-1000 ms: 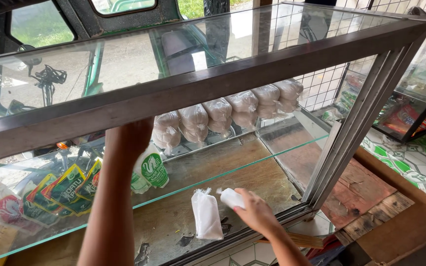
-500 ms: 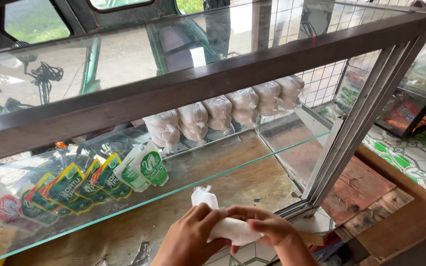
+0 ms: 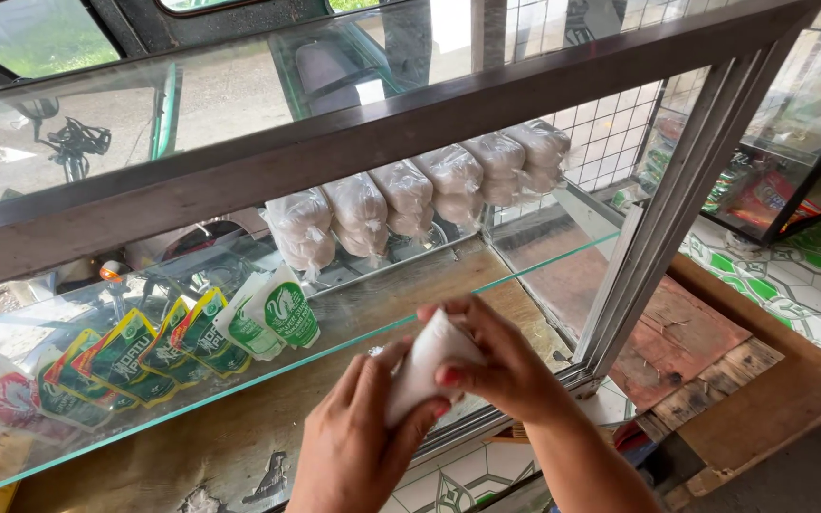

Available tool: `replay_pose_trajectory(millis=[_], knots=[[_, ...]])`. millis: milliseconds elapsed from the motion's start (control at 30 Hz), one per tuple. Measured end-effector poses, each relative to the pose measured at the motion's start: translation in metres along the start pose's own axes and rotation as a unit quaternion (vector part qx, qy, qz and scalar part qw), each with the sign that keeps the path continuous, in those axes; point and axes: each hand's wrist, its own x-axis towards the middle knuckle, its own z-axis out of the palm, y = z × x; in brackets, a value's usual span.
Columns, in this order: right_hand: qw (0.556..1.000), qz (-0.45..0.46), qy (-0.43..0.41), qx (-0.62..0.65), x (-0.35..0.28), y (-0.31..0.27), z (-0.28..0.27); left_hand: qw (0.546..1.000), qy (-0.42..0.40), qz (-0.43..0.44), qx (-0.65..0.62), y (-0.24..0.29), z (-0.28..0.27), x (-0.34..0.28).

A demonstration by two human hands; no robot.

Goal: Arrange packets and small bags in a glass display case from a storage box.

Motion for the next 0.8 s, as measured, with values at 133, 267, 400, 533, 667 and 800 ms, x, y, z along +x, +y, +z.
replay_pose_trajectory(millis=[133, 267, 400, 533, 667, 800], knots=[[0.997, -0.047, -0.040, 0.038, 0.036, -0.026, 0.012, 0.995, 0.094, 0.015, -0.012, 0.006, -0.011, 0.018], [0.993, -0.097, -0.046, -0.052, 0.076, -0.042, 0.007, 0.981, 0.016, -0.048, -0.185, -0.006, -0.039, 0.055], [0.989, -0.071, -0.055, -0.115, 0.104, -0.059, -0.003, 0.977, -0.042, -0.078, -0.194, -0.014, -0.063, 0.095], [0.955, -0.146, 0.001, -0.259, 0.072, -0.066, -0.004, 0.981, -0.011, -0.068, -0.180, -0.037, -0.062, 0.143], [0.959, -0.107, -0.100, -0.242, 0.002, -0.047, 0.008, 0.985, 0.041, -0.054, -0.161, -0.095, -0.065, 0.190], [0.909, 0.024, -0.209, -0.360, -0.026, -0.002, 0.021, 0.985, 0.091, -0.036, -0.140, -0.116, -0.071, 0.233]])
